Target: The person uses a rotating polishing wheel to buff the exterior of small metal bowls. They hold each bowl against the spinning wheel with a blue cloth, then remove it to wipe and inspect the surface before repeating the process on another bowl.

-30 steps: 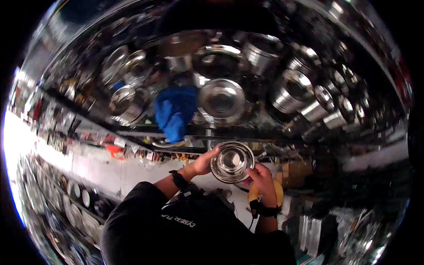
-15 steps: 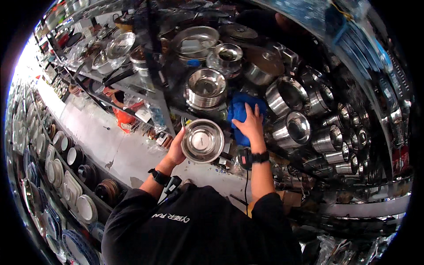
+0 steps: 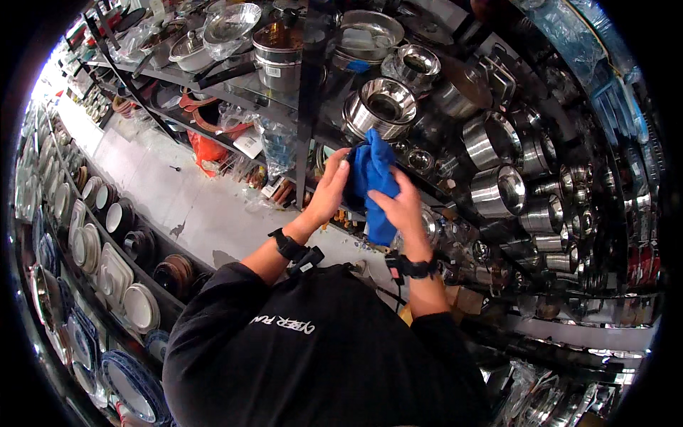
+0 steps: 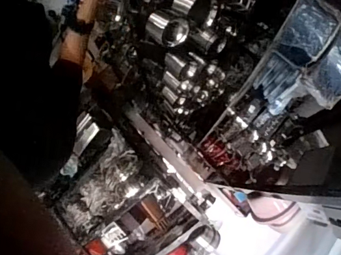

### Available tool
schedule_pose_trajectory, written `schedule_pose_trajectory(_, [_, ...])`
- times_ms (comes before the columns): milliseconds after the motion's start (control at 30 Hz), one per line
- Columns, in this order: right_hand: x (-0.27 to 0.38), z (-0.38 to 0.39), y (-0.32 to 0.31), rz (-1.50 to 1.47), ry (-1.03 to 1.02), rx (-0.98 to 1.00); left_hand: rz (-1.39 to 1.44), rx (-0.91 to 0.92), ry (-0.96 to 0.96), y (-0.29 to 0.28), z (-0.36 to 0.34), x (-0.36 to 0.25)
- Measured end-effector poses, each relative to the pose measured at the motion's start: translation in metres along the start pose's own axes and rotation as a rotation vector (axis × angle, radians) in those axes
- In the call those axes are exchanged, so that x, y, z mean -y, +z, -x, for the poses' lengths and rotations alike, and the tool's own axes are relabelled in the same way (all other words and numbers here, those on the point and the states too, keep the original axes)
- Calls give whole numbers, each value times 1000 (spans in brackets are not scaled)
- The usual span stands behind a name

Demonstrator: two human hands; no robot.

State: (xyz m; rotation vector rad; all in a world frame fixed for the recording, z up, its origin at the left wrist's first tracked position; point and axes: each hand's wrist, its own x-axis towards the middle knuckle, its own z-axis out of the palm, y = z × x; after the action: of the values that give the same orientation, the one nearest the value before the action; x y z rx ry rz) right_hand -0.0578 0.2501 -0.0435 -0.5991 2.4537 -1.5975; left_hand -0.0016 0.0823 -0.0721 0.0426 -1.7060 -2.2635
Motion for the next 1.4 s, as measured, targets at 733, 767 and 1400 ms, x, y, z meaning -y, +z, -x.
schedule_pose_trajectory(733, [14,7,-2,352,-285,463,-240,363,-59,-15,-25,-47])
schedule_pose_trajectory(767, [13,5,-5,389,-264,360,-288,373,-89,-11,-23,-50])
schedule_pose_trajectory(1400, [9,-3,-39,-265,-149,-55,647,149,-429,-47,-18,-53])
